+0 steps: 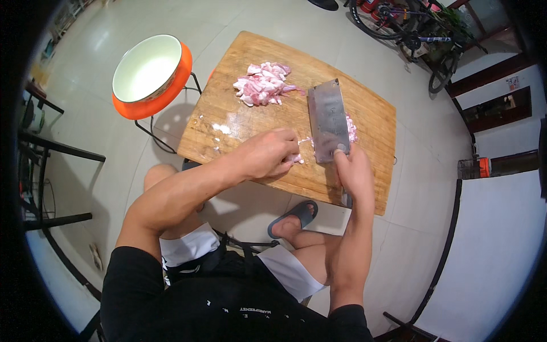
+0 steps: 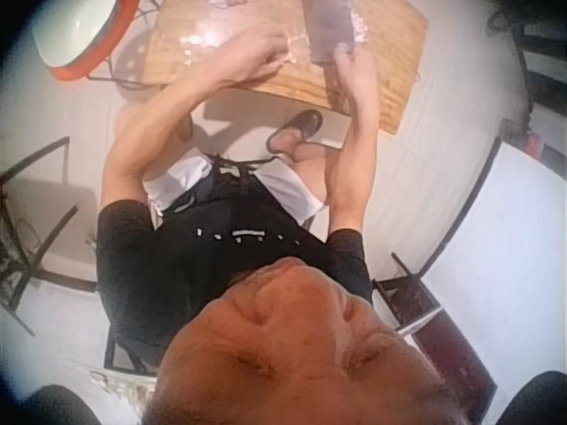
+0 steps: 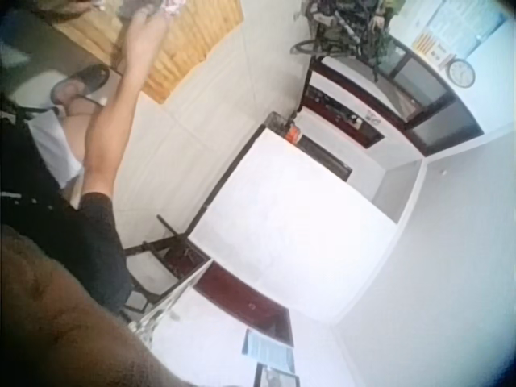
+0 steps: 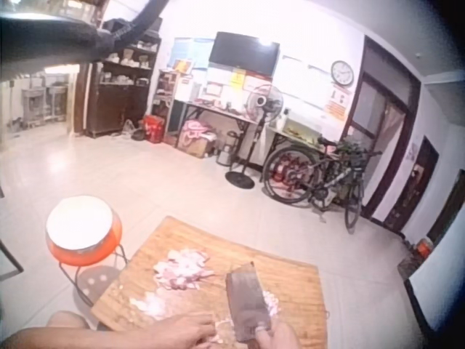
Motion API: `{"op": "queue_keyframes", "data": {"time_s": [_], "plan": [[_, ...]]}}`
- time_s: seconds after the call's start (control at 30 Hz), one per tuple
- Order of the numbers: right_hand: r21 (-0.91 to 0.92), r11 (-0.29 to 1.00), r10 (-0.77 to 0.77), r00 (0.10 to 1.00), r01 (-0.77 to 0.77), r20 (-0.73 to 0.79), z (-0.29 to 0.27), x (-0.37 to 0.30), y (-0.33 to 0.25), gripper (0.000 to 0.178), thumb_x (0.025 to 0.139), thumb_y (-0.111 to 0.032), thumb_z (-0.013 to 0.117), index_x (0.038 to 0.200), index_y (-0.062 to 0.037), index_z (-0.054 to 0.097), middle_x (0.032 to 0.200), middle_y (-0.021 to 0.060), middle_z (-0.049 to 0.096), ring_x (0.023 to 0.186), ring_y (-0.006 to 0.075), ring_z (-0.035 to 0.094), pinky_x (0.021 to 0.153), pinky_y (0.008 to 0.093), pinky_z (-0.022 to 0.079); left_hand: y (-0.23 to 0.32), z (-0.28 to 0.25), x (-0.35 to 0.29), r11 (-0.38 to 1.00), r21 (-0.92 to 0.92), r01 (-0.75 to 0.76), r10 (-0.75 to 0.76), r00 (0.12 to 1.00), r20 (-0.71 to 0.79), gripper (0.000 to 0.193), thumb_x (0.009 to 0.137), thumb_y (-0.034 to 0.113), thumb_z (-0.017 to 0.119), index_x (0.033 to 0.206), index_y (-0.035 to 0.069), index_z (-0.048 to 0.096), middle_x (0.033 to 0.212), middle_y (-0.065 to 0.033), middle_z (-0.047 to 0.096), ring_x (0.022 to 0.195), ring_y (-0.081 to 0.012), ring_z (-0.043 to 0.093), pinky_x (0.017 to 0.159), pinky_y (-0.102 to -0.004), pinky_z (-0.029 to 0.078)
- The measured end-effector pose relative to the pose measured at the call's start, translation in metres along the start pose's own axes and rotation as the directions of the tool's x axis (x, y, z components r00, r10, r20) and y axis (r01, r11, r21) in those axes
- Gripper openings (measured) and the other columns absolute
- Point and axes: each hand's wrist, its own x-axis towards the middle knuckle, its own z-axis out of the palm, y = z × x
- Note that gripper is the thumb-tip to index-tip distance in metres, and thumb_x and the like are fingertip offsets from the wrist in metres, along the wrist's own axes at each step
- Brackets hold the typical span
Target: The person uses a cleaver to chop a pile of raw meat into smaller pieces on a wooden cutting board. The person repeatedly slices the meat and occasionally gathers the pieces back into a pile to continue chopping.
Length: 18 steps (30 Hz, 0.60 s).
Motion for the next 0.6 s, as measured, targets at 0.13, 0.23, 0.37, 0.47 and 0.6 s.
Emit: {"op": "queue_keyframes", "data": {"time_s": [0.13, 0.23, 0.37, 0.47, 0.6], "plan": [[-0.217, 0.957, -0.217, 0.97, 0.19, -0.107, 0.001, -0.024, -0.004, 0.029, 0.1, -0.02, 0.059, 0.107, 0.0067, 0.069, 0.084, 0.0318, 0.07, 0.083, 0.0535, 0.07, 0.079, 0.0589, 0.055, -0.002, 0.008, -0.002, 1.0, 0.025, -0.02, 0.021, 0.998, -0.063, 0.014, 0.095, 0.012, 0.076, 0.099, 0.0, 0.07, 0.104, -0.0158, 0.065, 0.098, -0.0396, 0.066, 0.089, -0.0484, 0.056], [-0.399, 0.908, -0.167, 0.984, 0.126, -0.068, 0.001, -0.047, -0.022, 0.03, 0.102, -0.023, 0.059, 0.105, 0.0053, 0.07, 0.089, 0.0341, 0.071, 0.087, 0.0546, 0.071, 0.081, 0.0623, 0.054, -0.001, 0.011, -0.002, 0.999, 0.045, -0.004, 0.008, 0.995, -0.103, 0.014, 0.095, 0.011, 0.076, 0.101, 0.0, 0.071, 0.107, -0.0168, 0.066, 0.099, -0.0407, 0.066, 0.09, -0.0495, 0.055], [-0.539, 0.841, -0.05, 0.999, 0.044, 0.002, 0.009, -0.058, -0.037, 0.03, 0.101, -0.022, 0.06, 0.11, 0.0051, 0.07, 0.099, 0.0346, 0.072, 0.093, 0.0558, 0.069, 0.085, 0.0609, 0.055, 0.0, 0.018, 0.004, 0.996, 0.091, 0.023, -0.007, 0.986, -0.164, 0.014, 0.093, 0.013, 0.074, 0.094, -0.001, 0.07, 0.102, -0.0191, 0.067, 0.101, -0.0417, 0.067, 0.09, -0.0512, 0.057], [-0.526, 0.85, -0.053, 0.999, 0.037, -0.015, 0.015, -0.05, -0.045, 0.03, 0.101, -0.023, 0.059, 0.107, 0.005, 0.069, 0.096, 0.0354, 0.072, 0.093, 0.0555, 0.07, 0.085, 0.0625, 0.055, -0.002, 0.015, 0.007, 0.998, 0.064, -0.025, 0.028, 0.999, -0.041, 0.013, 0.087, 0.01, 0.075, 0.094, 0.0, 0.07, 0.098, -0.019, 0.069, 0.1, -0.042, 0.067, 0.089, -0.0513, 0.057], [-0.451, 0.887, -0.154, 0.984, 0.096, -0.093, 0.028, -0.011, -0.016, 0.031, 0.102, -0.025, 0.059, 0.102, 0.0046, 0.069, 0.087, 0.0331, 0.073, 0.084, 0.0524, 0.074, 0.08, 0.0622, 0.057, 0.001, 0.019, 0.006, 0.991, 0.007, -0.135, 0.135, 0.991, -0.008, 0.013, 0.084, 0.009, 0.075, 0.093, 0.001, 0.07, 0.095, -0.0192, 0.069, 0.097, -0.0426, 0.068, 0.087, -0.0516, 0.056]]}}
